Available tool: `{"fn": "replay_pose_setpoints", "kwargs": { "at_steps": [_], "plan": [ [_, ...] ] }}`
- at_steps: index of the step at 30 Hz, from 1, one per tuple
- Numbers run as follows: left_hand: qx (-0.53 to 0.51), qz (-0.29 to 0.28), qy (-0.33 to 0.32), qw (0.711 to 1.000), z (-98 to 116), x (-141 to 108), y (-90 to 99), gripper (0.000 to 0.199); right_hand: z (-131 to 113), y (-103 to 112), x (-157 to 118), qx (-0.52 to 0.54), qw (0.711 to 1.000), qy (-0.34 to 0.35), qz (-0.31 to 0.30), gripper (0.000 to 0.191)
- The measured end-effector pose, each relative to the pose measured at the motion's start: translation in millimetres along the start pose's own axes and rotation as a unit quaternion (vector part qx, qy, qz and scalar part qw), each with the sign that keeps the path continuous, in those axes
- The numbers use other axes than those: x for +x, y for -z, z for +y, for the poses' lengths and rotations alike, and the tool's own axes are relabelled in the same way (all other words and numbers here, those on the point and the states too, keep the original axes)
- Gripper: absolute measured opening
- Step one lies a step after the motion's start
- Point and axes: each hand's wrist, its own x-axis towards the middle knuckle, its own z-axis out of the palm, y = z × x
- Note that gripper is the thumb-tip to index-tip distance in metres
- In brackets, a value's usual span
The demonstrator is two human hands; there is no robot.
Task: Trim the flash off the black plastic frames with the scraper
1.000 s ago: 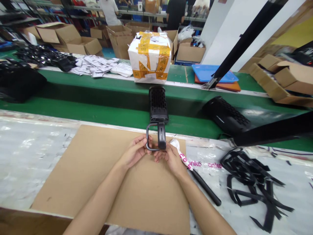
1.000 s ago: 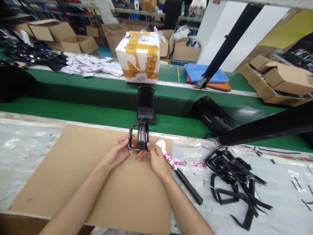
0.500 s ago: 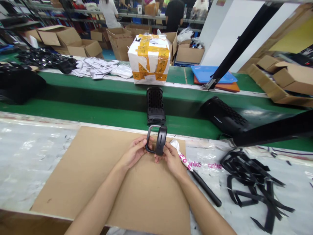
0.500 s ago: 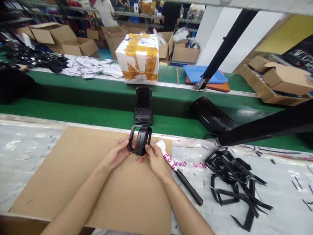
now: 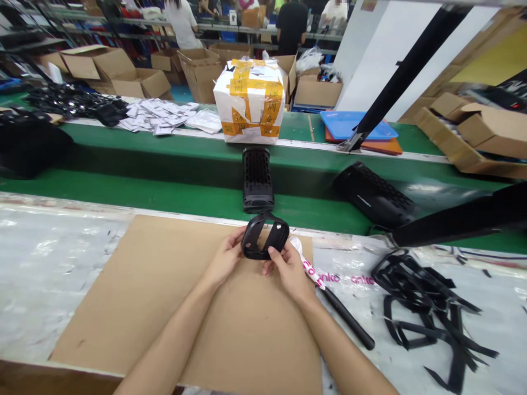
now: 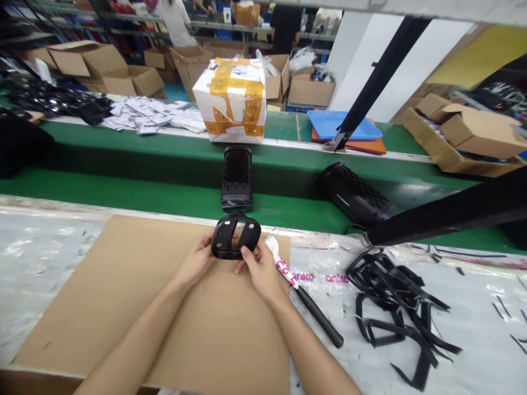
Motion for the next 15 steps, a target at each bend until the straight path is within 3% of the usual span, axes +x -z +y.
{"fn": "replay_pose_setpoints", "kwargs": {
  "at_steps": [7, 11, 15],
  "plan": [
    [0.021, -0.055, -0.013, 0.998, 1.9, -4.5, 4.6, 0.054, 7.7, -2.5, -1.5, -0.022, 0.999, 0.017, 0.042, 0.041],
    [0.081, -0.086, 0.009, 0.993, 7.5, -9.1, 0.5, 0.040, 11.3, -2.4, -2.8, -0.029, 0.999, 0.020, 0.039, 0.038],
    [0.062, -0.109, -0.013, 0.992, 9.1, -9.0, -7.8, 0.032, 15.6, -2.4, -4.1, -0.050, 0.997, 0.018, 0.053, 0.036]
  ]
}}
